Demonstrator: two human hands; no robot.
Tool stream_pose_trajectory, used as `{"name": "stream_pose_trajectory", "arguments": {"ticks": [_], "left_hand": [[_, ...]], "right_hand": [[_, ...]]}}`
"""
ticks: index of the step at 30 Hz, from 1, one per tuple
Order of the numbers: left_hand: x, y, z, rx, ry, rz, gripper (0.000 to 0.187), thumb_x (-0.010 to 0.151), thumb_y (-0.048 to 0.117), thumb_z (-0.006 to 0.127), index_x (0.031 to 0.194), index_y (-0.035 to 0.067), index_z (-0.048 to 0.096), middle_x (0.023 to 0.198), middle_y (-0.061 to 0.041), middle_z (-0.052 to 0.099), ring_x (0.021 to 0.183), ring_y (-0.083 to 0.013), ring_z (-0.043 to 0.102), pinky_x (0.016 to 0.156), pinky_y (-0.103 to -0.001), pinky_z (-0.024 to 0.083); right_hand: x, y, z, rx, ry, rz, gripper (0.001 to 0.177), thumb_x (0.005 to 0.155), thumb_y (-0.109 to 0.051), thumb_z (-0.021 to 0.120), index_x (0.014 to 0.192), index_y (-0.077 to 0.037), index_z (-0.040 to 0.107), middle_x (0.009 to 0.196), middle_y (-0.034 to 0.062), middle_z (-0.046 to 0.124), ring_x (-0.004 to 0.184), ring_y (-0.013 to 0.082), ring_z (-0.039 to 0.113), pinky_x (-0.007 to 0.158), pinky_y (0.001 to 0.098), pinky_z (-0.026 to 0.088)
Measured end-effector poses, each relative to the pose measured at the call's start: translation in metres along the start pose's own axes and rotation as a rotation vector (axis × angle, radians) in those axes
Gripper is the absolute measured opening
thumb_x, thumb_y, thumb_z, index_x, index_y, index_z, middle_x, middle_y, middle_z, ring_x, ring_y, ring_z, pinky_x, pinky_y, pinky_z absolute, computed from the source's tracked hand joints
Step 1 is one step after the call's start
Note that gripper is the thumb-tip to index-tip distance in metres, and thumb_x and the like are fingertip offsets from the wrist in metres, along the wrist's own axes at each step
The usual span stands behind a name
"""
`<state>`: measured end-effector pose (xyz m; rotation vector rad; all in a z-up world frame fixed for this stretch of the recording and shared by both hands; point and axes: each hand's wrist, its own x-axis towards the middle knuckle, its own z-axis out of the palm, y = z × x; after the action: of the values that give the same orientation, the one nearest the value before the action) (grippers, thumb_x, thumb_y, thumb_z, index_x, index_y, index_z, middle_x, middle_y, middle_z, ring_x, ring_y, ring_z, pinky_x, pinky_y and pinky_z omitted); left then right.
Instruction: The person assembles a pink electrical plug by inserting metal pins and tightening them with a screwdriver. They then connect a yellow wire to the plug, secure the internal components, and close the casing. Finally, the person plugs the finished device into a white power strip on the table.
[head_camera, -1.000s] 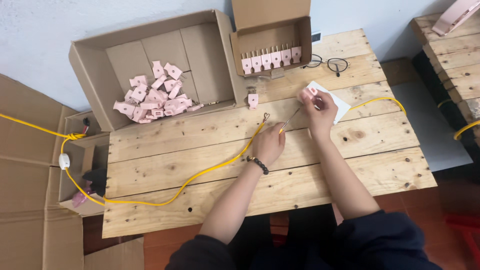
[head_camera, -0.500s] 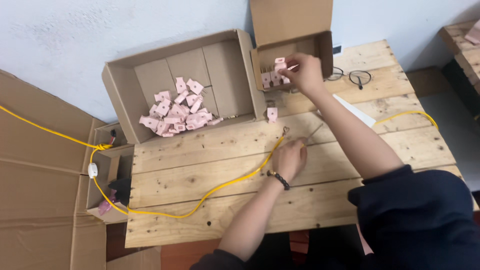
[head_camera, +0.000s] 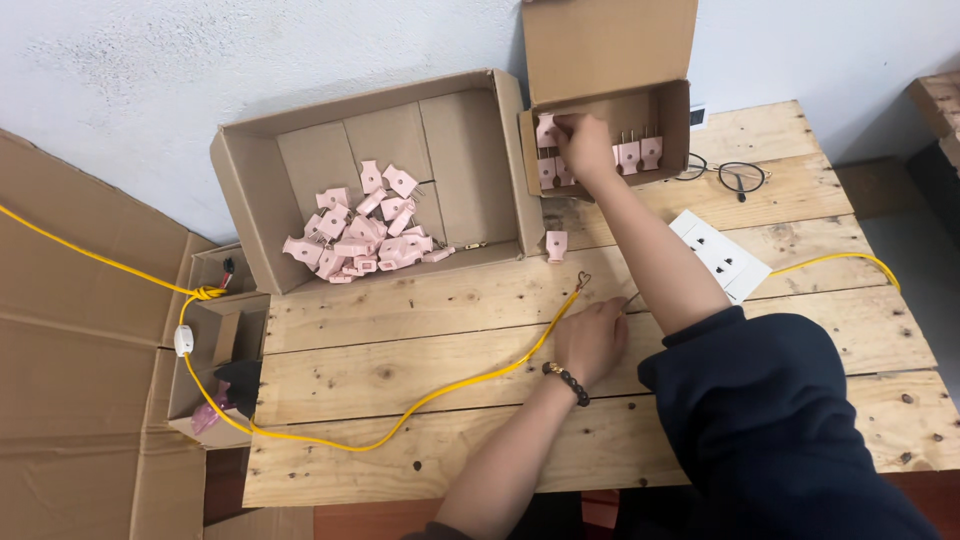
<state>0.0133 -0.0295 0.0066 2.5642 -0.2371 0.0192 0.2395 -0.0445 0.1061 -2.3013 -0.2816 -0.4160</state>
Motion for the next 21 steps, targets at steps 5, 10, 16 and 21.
{"name": "stream_pose_trajectory", "arguments": {"ticks": [5, 10, 16, 21], "left_hand": [[0.002, 0.000, -0.005, -0.008, -0.005, 0.025, 0.037, 0.101, 0.036, 0.047, 0.130, 0.023, 0.067, 0.104, -0.007, 0.076, 0.095, -0.0351, 0.077, 0.080, -0.050, 0.061], [0.001, -0.001, 0.004, 0.012, 0.036, 0.040, 0.035, 0.100, 0.035, 0.050, 0.129, 0.026, 0.067, 0.103, -0.005, 0.076, 0.094, -0.0329, 0.077, 0.079, -0.049, 0.062], [0.000, 0.000, -0.002, -0.031, -0.014, 0.012, 0.038, 0.102, 0.034, 0.047, 0.132, 0.022, 0.066, 0.109, -0.009, 0.076, 0.099, -0.0352, 0.076, 0.085, -0.051, 0.060], [0.000, -0.001, -0.006, -0.018, -0.062, 0.031, 0.037, 0.102, 0.033, 0.049, 0.132, 0.020, 0.066, 0.105, -0.010, 0.076, 0.098, -0.0360, 0.076, 0.082, -0.051, 0.060]], "right_hand": [[-0.010, -0.008, -0.016, -0.229, -0.155, -0.008, 0.028, 0.095, -0.011, 0.064, 0.119, -0.014, 0.078, 0.093, 0.0163, 0.079, 0.085, 0.0362, 0.077, 0.075, 0.0512, 0.063], [-0.020, 0.000, -0.033, -0.413, -0.275, -0.092, 0.050, 0.097, -0.011, 0.057, 0.146, -0.017, 0.062, 0.102, 0.0243, 0.076, 0.097, 0.0473, 0.075, 0.081, 0.0608, 0.061], [-0.015, -0.006, -0.031, -0.095, -0.185, 0.039, 0.025, 0.097, -0.026, 0.064, 0.115, -0.017, 0.079, 0.098, 0.0183, 0.078, 0.100, 0.0465, 0.072, 0.086, 0.0578, 0.058], [-0.005, -0.026, -0.016, -0.219, -0.110, 0.112, 0.035, 0.085, -0.039, 0.085, 0.103, -0.009, 0.081, 0.098, 0.0222, 0.076, 0.098, 0.0484, 0.073, 0.084, 0.0580, 0.060]]}}
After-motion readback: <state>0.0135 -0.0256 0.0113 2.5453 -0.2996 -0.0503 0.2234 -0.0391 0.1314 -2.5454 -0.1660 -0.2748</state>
